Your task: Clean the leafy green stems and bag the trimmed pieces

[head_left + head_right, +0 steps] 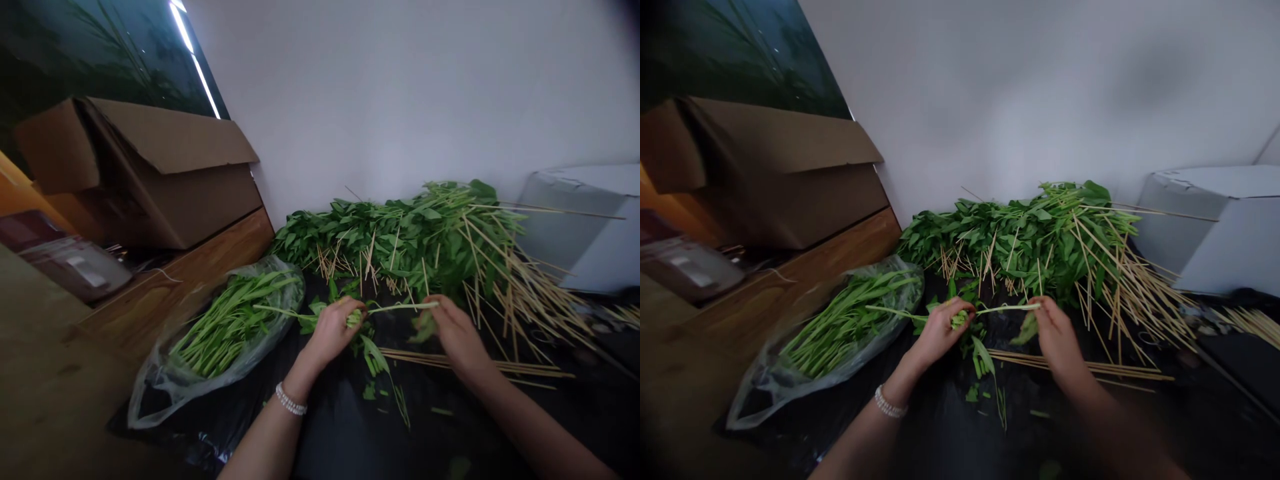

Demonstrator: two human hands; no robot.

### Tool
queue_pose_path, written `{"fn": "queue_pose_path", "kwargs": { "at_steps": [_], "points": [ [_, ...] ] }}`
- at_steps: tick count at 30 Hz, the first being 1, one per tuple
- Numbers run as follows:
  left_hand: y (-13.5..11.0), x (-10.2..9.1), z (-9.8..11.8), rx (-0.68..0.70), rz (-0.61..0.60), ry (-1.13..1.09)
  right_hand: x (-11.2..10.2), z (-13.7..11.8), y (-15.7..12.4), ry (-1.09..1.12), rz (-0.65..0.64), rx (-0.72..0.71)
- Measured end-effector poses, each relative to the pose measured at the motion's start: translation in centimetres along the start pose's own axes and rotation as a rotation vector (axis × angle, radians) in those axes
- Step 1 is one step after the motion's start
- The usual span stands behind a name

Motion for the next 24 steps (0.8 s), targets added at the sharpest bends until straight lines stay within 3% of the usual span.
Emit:
{"fn": "queue_pose_path", "kwargs": {
  "at_steps": [3,8,12,13,15,17,18,19,20,21,24],
  "points": [
    [0.1,0.2,0.3,0.012,-0.020,0.020,-1.5,-0.5,0.6,0.220,0.157,-0.009],
    [0.0,0.5,0.5,0.012,-0.058,0.095,-2.9,-2.1,1.0,0.356,0.238,-0.040],
    [0.0,-0.8,-1.7,-0.104,0.083,0.012,-5.2,-3.5,1.4,0.448,0.377,-0.112],
    [0.0,-1.2,-2.5,-0.161,0.148,-0.064,-4.9,-3.9,1.2,0.424,0.329,-0.099],
    [-0.2,-1.8,-4.2,-0.282,0.269,-0.249,-2.3,-5.1,-0.2,0.329,0.065,-0.063],
    [-0.4,-2.0,-5.4,-0.378,0.338,-0.418,3.2,-5.9,-3.8,0.080,-0.568,0.009],
    [-0.5,-2.0,-5.8,-0.406,0.349,-0.484,5.4,-6.1,-6.2,-0.046,-0.826,-0.012],
    [-0.5,-2.0,-5.9,-0.423,0.354,-0.536,6.9,-5.8,-8.1,-0.183,-1.007,-0.011],
    [-0.6,-1.9,-5.9,-0.432,0.354,-0.576,7.8,-5.5,-9.1,-0.272,-1.055,-0.022],
    [-0.6,-1.9,-5.9,-0.439,0.349,-0.606,8.2,-4.9,-9.2,-0.313,-1.021,-0.019],
    [-0.6,-1.6,-5.4,-0.446,0.297,-0.652,7.4,-2.1,-6.3,-0.260,-0.708,0.053]
  ]
}}
Point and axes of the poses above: each hand's wrist, its own y-axis towards the middle knuckle, its own x-axis out of the palm, z = x × y, the point moved 6 cm from there along y, towards the middle knuckle, and after that the axes turned 4 degrees about x, right-handed, at the moved point
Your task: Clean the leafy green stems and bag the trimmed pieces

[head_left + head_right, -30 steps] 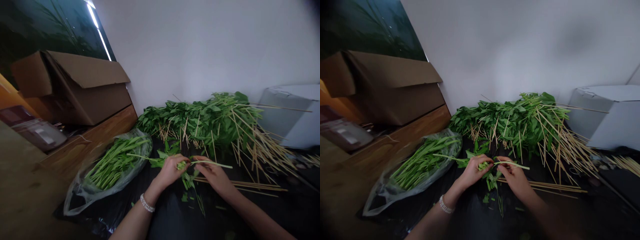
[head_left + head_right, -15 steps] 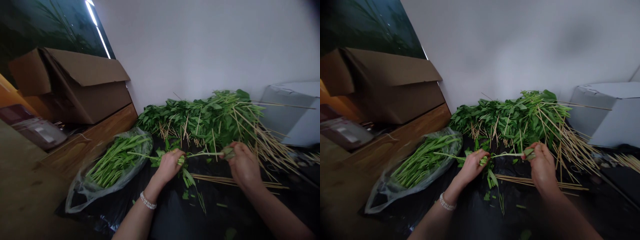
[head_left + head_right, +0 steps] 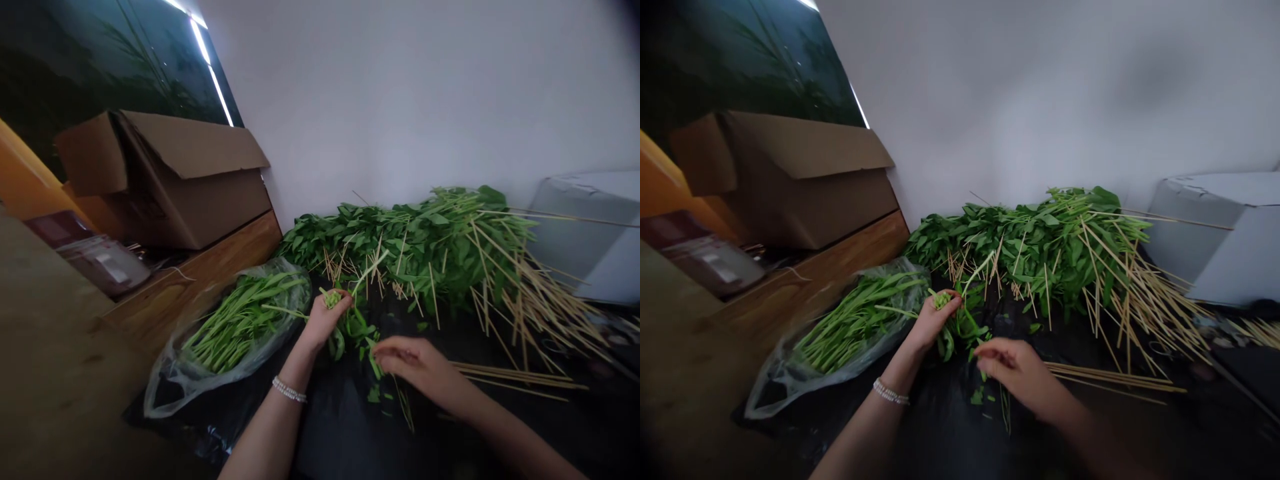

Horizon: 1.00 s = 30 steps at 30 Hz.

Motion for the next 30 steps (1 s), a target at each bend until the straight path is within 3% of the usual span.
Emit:
{"fn": "queue_pose_path", "kwargs": {
  "at_steps": [4,9,12,15,20,22,26,30],
  "points": [
    [-0.6,1.7,0.3,-0.037,-0.152,0.001,-3.3,3.6,2.0,-0.018,0.338,-0.010],
    [-1.7,4.0,1.0,-0.054,-0.316,-0.066,-3.2,2.8,2.0,-0.150,0.470,-0.117],
    [-2.1,5.0,1.3,-0.042,-0.372,-0.076,-2.3,1.3,1.7,-0.328,0.470,-0.198],
    [-1.9,4.7,1.0,-0.053,-0.309,-0.068,-1.3,0.6,1.2,-0.509,0.416,-0.263],
    [-1.1,3.0,0.6,-0.067,-0.158,-0.053,0.6,0.6,0.4,-0.609,0.153,-0.302],
    [-1.0,2.7,0.7,-0.067,-0.146,-0.050,0.0,0.9,0.5,-0.558,0.169,-0.230],
    [-1.3,3.1,1.2,-0.048,-0.191,-0.007,-4.2,1.6,0.7,-0.157,0.467,-0.063],
    [-1.8,3.8,1.6,-0.019,-0.257,0.054,-6.5,0.8,0.2,0.155,0.593,-0.067]
  ]
}}
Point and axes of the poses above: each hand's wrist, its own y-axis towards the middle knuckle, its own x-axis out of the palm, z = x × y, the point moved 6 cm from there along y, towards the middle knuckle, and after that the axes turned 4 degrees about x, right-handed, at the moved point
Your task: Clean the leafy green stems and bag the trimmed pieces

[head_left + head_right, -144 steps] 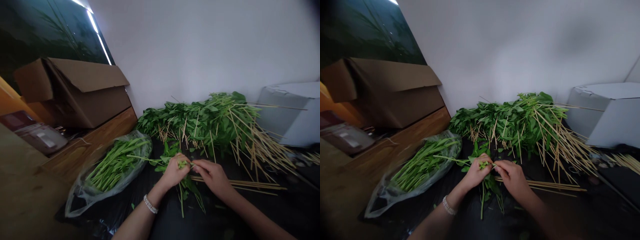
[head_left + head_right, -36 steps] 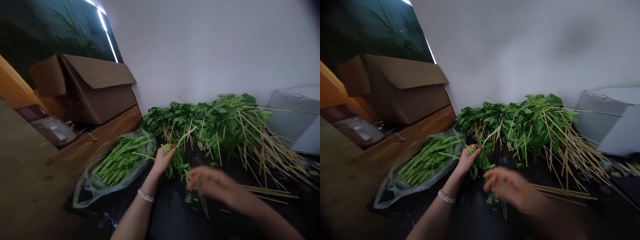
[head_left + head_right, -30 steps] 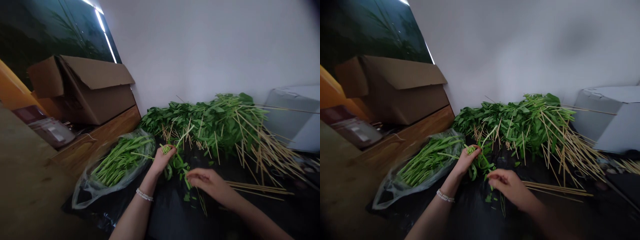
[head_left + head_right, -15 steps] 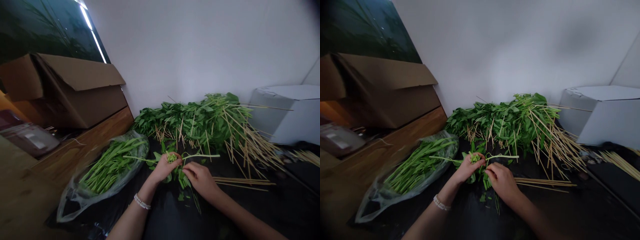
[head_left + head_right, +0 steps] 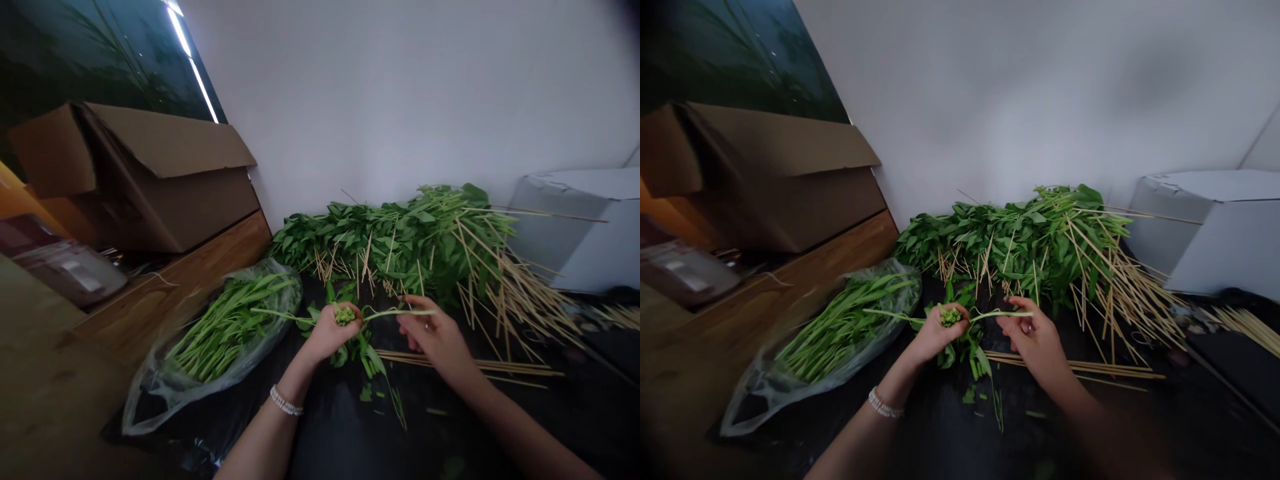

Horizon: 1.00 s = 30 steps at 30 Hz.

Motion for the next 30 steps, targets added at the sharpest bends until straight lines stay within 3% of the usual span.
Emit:
{"fn": "queue_pose_path", "kwargs": {
  "at_steps": [3,6,12,14,17,24,30],
  "points": [
    [-0.1,0.4,0.0,0.003,-0.016,0.049,-0.1,-1.0,-0.3,0.026,-0.013,-0.017],
    [0.0,-0.1,-0.4,-0.003,0.056,0.057,0.1,-0.8,-0.5,0.021,-0.013,-0.020],
    [0.2,-5.1,-1.6,-0.024,0.514,-0.150,-0.6,0.7,0.4,0.110,0.030,0.046],
    [0.2,-6.0,-1.1,0.023,0.558,-0.128,-0.5,0.8,0.5,0.137,0.018,0.053],
    [0.4,-5.2,0.2,0.077,0.440,-0.068,0.1,0.9,0.2,0.124,-0.026,0.076],
    [-0.3,0.7,1.2,0.138,-0.027,0.155,1.2,1.4,-0.4,0.073,-0.077,0.071],
    [-0.7,1.9,1.3,0.250,-0.136,0.404,1.6,1.9,-0.4,0.087,-0.104,0.093]
  ]
}}
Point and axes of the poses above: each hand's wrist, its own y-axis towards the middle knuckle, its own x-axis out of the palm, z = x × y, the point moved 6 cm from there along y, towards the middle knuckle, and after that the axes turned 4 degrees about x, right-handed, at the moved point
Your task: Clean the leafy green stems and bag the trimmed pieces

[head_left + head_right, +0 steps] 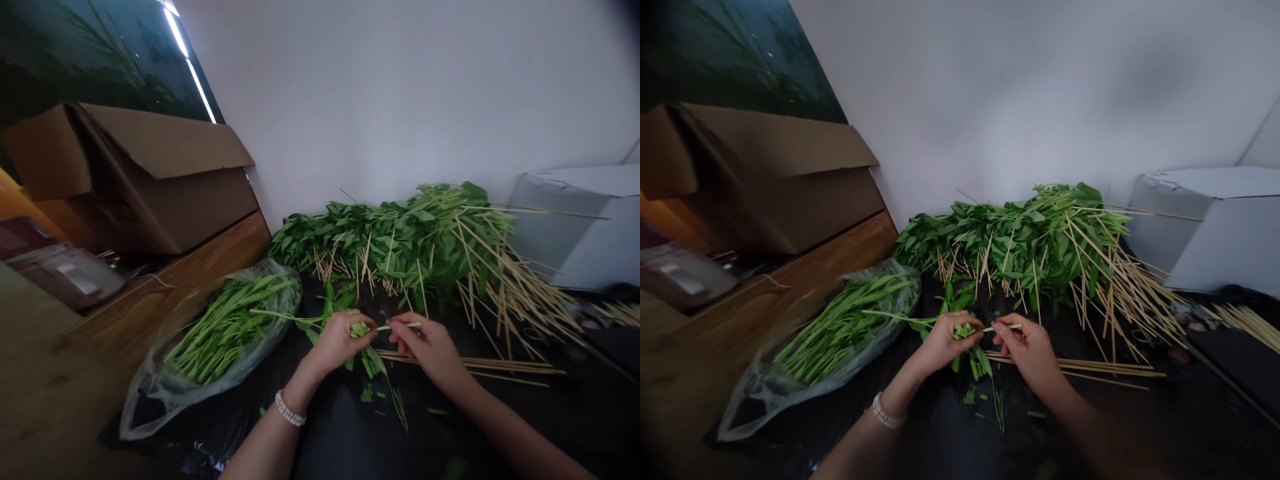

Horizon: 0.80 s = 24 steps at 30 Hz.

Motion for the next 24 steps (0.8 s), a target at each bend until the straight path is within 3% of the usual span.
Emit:
{"fn": "queue_pose_path", "kwargs": {
  "at_steps": [4,7,10,14,16,19,20,21,24],
  "points": [
    [0.0,0.3,0.5,0.052,-0.011,0.085,0.0,-0.2,-0.1,0.009,-0.003,-0.026],
    [0.1,0.1,0.0,0.018,0.062,0.068,0.1,-0.3,-0.1,-0.011,-0.037,-0.029],
    [0.1,-1.9,-2.2,-0.163,0.284,-0.154,-1.0,-0.5,0.5,0.049,0.015,-0.027],
    [-1.1,-6.1,-5.7,-0.363,0.701,-0.587,-2.9,-1.1,0.7,0.194,0.171,-0.044],
    [-1.5,-7.6,-6.9,-0.376,0.823,-0.869,-1.7,-1.4,0.1,0.194,0.012,-0.004],
    [-1.6,-8.6,-7.6,-0.317,0.860,-1.241,2.9,-1.6,-2.5,0.015,-0.590,0.104],
    [-1.6,-8.8,-7.7,-0.290,0.863,-1.312,3.6,-1.5,-3.1,-0.071,-0.674,0.093],
    [-1.7,-8.9,-7.7,-0.269,0.865,-1.357,3.6,-1.5,-3.2,-0.188,-0.637,0.039],
    [-1.9,-9.1,-7.6,-0.257,0.867,-1.414,2.1,-1.9,-2.5,-0.681,-0.251,-0.235]
  ]
}}
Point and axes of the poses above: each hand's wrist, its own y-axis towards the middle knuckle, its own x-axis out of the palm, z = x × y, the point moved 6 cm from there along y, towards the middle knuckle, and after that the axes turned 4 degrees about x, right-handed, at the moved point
